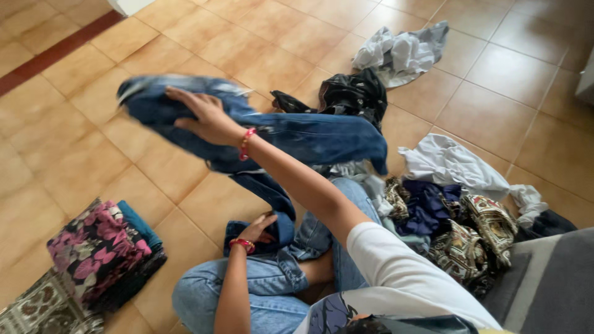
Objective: The person folds clothes on the floor, including a pair of jeans and a black patterned garment, and places them into stacks.
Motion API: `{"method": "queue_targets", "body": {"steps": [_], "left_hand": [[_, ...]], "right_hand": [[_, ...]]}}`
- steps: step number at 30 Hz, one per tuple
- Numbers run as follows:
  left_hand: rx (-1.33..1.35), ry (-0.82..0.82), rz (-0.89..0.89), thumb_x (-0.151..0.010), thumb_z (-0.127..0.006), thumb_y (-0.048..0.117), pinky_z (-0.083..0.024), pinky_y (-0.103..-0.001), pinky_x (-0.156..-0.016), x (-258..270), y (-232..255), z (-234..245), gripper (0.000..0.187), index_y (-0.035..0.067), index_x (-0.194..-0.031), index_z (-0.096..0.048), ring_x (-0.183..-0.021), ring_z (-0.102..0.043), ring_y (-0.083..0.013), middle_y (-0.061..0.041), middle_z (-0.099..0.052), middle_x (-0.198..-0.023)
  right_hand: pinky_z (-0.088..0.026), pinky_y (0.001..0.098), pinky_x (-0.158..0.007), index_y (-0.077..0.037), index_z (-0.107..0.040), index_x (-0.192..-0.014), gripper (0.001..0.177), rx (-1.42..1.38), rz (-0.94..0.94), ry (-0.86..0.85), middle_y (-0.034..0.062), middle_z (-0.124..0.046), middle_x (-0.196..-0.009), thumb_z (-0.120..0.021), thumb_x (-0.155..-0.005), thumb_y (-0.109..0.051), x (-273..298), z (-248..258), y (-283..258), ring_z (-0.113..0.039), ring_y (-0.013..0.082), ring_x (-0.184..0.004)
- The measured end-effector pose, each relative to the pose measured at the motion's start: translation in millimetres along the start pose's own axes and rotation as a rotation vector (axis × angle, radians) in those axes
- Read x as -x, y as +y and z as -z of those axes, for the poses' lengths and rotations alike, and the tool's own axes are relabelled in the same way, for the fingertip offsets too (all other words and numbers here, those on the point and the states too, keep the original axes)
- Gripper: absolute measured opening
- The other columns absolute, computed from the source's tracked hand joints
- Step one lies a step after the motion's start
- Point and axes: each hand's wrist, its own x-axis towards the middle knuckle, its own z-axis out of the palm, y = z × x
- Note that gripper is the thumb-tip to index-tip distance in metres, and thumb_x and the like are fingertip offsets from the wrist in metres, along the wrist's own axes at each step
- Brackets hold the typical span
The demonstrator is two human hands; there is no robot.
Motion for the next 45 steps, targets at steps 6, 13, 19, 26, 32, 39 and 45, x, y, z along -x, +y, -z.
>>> {"method": "queue_targets", "body": {"steps": [6, 13, 19, 26, 32, 39, 45], "left_hand": [[0.314, 0.085, -0.104, -0.085, -0.069, 0.047, -0.057, -0.035, -0.074, -11, -11, 9, 0.088, 0.025, -0.159, -0.027, -0.081, -0.073, -0.0207, -0.014, -0.061, -0.135], [0.294, 0.146, -0.437, -0.093, -0.073, 0.031, -0.055, -0.027, -0.074, -33, -9, 5, 0.052, 0.009, -0.137, -0.057, -0.083, -0.066, -0.0111, -0.007, -0.065, -0.109], [0.343, 0.27, -0.45, -0.091, -0.075, 0.026, -0.054, -0.026, -0.066, -35, -8, 12, 0.039, 0.004, -0.121, -0.063, -0.075, -0.065, -0.0109, -0.005, -0.068, -0.097], [0.23, 0.213, -0.156, -0.09, -0.069, 0.039, -0.052, -0.025, -0.067, -24, -16, 10, 0.047, 0.013, -0.128, -0.063, -0.073, -0.07, -0.0131, -0.002, -0.07, -0.098], [0.218, 0.464, -0.128, -0.092, -0.067, 0.042, -0.051, -0.03, -0.076, -21, -14, 18, 0.051, 0.012, -0.132, -0.062, -0.09, -0.071, -0.0145, -0.004, -0.071, -0.115], [0.214, 0.502, -0.24, -0.094, -0.066, 0.039, -0.053, -0.032, -0.078, -20, -12, 16, 0.045, 0.01, -0.129, -0.063, -0.095, -0.071, -0.0142, -0.003, -0.072, -0.112], [0.193, 0.549, -0.265, -0.095, -0.067, 0.037, -0.052, -0.03, -0.076, -25, -14, 18, 0.043, 0.009, -0.127, -0.065, -0.094, -0.069, -0.0138, -0.004, -0.071, -0.109]], "right_hand": [[-0.042, 0.0447, -0.114, -0.014, -0.055, -0.144, 0.06, 0.022, -0.268, -0.119, 0.0135, -0.063, -0.142, -0.075, -0.093, -0.036, 88, -15, 45, -0.057, 0.0333, -0.134], [-0.058, 0.0418, -0.086, -0.009, -0.079, -0.105, 0.041, 0.347, -0.826, -0.786, 0.0134, -0.078, -0.102, -0.07, -0.087, -0.045, 316, 90, 186, -0.073, 0.0302, -0.095], [-0.053, 0.0448, -0.097, -0.017, -0.068, -0.13, 0.052, 0.148, -0.805, -1.091, 0.0168, -0.072, -0.117, -0.07, -0.083, -0.041, 367, 132, 206, -0.067, 0.0343, -0.11], [-0.045, 0.046, -0.1, -0.02, -0.064, -0.129, 0.059, 0.424, -0.808, -0.892, 0.014, -0.065, -0.129, -0.078, -0.074, -0.033, 367, 154, 199, -0.059, 0.0336, -0.12], [-0.044, 0.0459, -0.1, -0.024, -0.067, -0.126, 0.052, 0.914, -0.901, -0.686, 0.0099, -0.066, -0.13, -0.07, -0.074, -0.026, 422, 245, 156, -0.059, 0.03, -0.123], [-0.051, 0.0471, -0.102, -0.009, -0.07, -0.131, 0.046, 0.997, -1.738, -0.459, 0.0207, -0.066, -0.135, -0.065, -0.093, -0.033, 472, 370, 66, -0.064, 0.0359, -0.125], [-0.056, 0.0505, -0.096, -0.017, -0.076, -0.125, 0.035, 1.212, -1.666, -0.688, 0.0104, -0.07, -0.135, -0.062, -0.095, -0.026, 427, 364, 116, -0.068, 0.0315, -0.125]]}}
